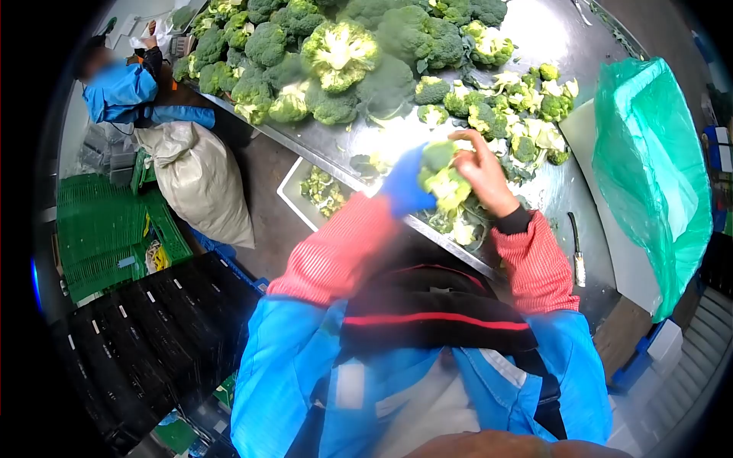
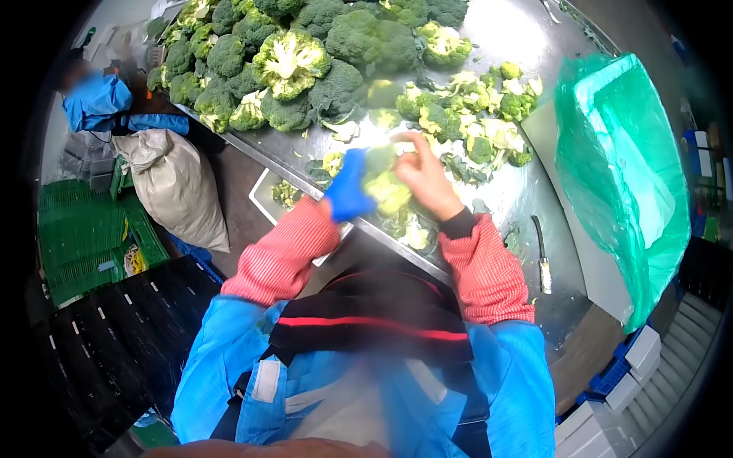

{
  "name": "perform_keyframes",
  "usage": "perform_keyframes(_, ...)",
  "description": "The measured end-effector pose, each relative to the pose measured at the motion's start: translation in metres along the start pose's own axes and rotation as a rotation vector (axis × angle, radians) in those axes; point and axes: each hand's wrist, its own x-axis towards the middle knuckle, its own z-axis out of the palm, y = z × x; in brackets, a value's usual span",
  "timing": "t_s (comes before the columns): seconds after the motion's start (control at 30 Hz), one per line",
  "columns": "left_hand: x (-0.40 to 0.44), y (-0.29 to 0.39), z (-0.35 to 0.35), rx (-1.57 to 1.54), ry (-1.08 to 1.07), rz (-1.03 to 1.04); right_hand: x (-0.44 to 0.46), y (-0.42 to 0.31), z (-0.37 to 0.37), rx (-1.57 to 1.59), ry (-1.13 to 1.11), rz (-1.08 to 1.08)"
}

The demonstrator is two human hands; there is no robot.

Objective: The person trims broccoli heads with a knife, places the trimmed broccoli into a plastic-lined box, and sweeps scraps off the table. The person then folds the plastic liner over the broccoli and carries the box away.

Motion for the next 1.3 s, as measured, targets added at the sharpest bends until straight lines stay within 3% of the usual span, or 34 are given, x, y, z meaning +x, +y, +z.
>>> perform_keyframes(0.03,-0.027,-0.034,-0.008,0.200,0.123,0.131,-0.010,-0.014,0.019,0.058,-0.052,0.010)
perform_keyframes(0.07,-0.046,-0.006,-0.031,0.323,0.126,0.216,-0.011,0.019,0.038,-0.021,-0.046,-0.038)
perform_keyframes(0.1,-0.074,0.000,-0.039,0.055,0.242,0.119,-0.020,0.008,0.065,0.053,-0.130,0.091)
perform_keyframes(0.13,-0.084,0.028,-0.053,0.005,0.260,0.118,-0.018,0.006,0.087,-0.010,-0.275,0.016)
perform_keyframes(0.17,-0.108,0.002,-0.067,-0.050,0.269,0.013,-0.022,-0.012,0.109,-0.174,-0.300,-0.028)
perform_keyframes(0.2,-0.132,-0.024,-0.081,-0.106,0.281,-0.091,-0.014,0.005,0.132,-0.126,-0.373,-0.116)
perform_keyframes(0.23,-0.162,-0.065,-0.091,-0.187,0.395,-0.194,-0.010,0.012,0.148,-0.204,-0.416,-0.114)
perform_keyframes(0.27,-0.183,-0.093,-0.111,-0.037,0.373,-0.308,-0.010,0.010,0.147,-0.467,-0.361,-0.218)
perform_keyframes(0.3,-0.200,-0.108,-0.129,0.591,0.384,-0.447,-0.008,0.004,0.145,-0.731,-0.299,-0.322)
perform_keyframes(0.37,-0.189,-0.102,-0.141,0.653,0.593,-0.551,0.004,-0.006,0.115,-0.810,-0.090,-0.330)
perform_keyframes(0.43,-0.142,-0.061,-0.126,0.443,0.529,-0.190,0.012,-0.020,0.062,-1.009,0.232,-0.373)
perform_keyframes(0.47,-0.109,-0.040,-0.112,0.337,0.500,-0.013,0.011,-0.047,0.037,-1.127,0.302,-0.202)
perform_keyframes(0.5,-0.076,-0.029,-0.099,0.431,0.379,0.130,0.018,-0.040,0.011,-1.320,0.386,-0.136)
perform_keyframes(0.57,0.000,0.008,-0.067,0.390,0.082,0.154,0.030,-0.023,-0.030,-1.378,0.417,-0.066)
perform_keyframes(0.67,0.101,-0.017,-0.025,0.982,-0.023,0.182,0.049,-0.010,-0.052,-1.379,0.306,0.027)
perform_keyframes(0.7,0.130,-0.007,-0.022,1.197,-0.156,0.081,0.058,-0.005,-0.058,-1.367,0.299,0.022)
perform_keyframes(0.77,0.173,-0.007,-0.015,1.257,-0.309,-0.153,0.074,0.002,-0.068,-1.348,0.257,0.088)
perform_keyframes(0.9,0.193,-0.029,-0.002,1.007,-0.175,-0.184,0.086,0.008,-0.076,-1.361,0.155,0.167)
perform_keyframes(0.97,0.189,-0.046,-0.004,0.734,-0.114,-0.167,0.087,0.007,-0.083,-1.214,0.146,0.190)
perform_keyframes(1.1,0.176,-0.072,0.005,0.547,0.087,0.012,0.078,0.016,-0.098,-0.814,0.150,0.044)
perform_keyframes(1.2,0.130,-0.011,-0.013,0.422,0.186,0.082,0.056,-0.009,-0.079,-0.616,0.153,-0.196)
perform_keyframes(1.3,0.059,0.028,-0.046,0.404,0.263,0.181,0.025,-0.045,-0.025,-0.611,0.102,-0.232)
